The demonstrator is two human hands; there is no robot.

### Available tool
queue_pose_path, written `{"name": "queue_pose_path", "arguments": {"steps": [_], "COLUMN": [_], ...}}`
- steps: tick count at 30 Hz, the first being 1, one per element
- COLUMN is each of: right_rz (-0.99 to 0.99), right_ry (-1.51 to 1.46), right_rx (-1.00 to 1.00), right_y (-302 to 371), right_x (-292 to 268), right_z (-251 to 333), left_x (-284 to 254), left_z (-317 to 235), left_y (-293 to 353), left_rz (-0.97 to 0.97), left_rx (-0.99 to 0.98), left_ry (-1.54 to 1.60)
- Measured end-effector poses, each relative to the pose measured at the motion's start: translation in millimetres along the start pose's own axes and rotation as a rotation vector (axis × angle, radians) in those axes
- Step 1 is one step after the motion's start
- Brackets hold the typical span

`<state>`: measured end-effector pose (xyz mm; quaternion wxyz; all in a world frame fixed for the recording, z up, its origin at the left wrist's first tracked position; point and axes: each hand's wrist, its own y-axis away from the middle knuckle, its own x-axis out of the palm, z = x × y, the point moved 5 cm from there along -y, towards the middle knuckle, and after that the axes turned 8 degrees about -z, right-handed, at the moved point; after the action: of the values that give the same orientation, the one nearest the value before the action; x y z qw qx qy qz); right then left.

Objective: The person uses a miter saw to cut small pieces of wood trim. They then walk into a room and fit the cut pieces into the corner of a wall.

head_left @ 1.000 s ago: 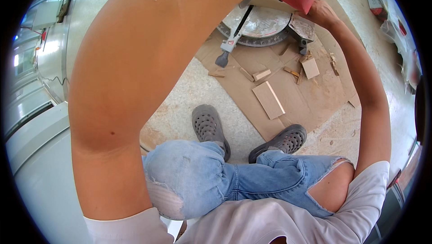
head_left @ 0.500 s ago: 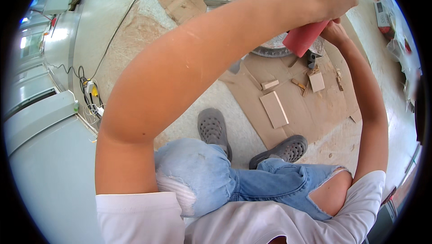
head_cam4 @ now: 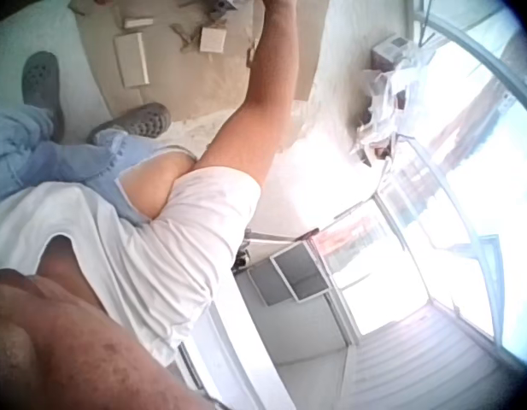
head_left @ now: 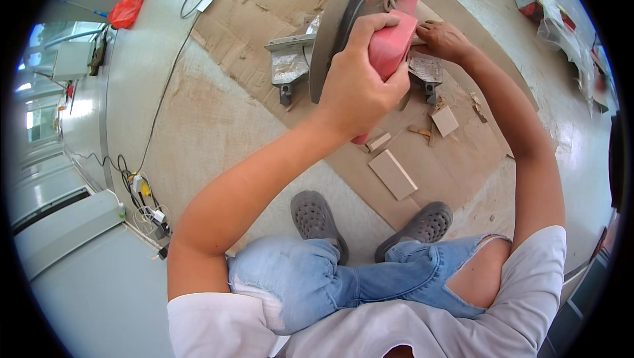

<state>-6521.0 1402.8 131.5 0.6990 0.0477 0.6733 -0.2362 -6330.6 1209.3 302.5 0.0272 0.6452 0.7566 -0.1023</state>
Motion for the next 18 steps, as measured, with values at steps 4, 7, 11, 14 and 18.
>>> {"name": "queue_pose_path", "arguments": {"steps": [4,7,11,14,18], "right_rz": [0.059,0.079,0.105,0.105,0.110], "right_ry": [0.009,0.014,0.021,0.012,0.018], "right_rx": [0.044,0.055,0.071,0.071,0.102], "right_y": [-4,-2,-5,-4,0], "right_x": [-2,-6,-9,-3,-4], "right_z": [3,3,3,3,3], "left_x": [-4,-4,-2,1,18], "left_z": [12,21,20,-15,-68], "left_y": [16,26,31,-8,-116], "left_rz": [-0.022,-0.021,-0.024,0.080,0.123], "left_rx": [0.080,0.092,-0.026,-0.202,-0.037], "left_ry": [-0.027,-0.039,0.043,0.089,-0.169]}}
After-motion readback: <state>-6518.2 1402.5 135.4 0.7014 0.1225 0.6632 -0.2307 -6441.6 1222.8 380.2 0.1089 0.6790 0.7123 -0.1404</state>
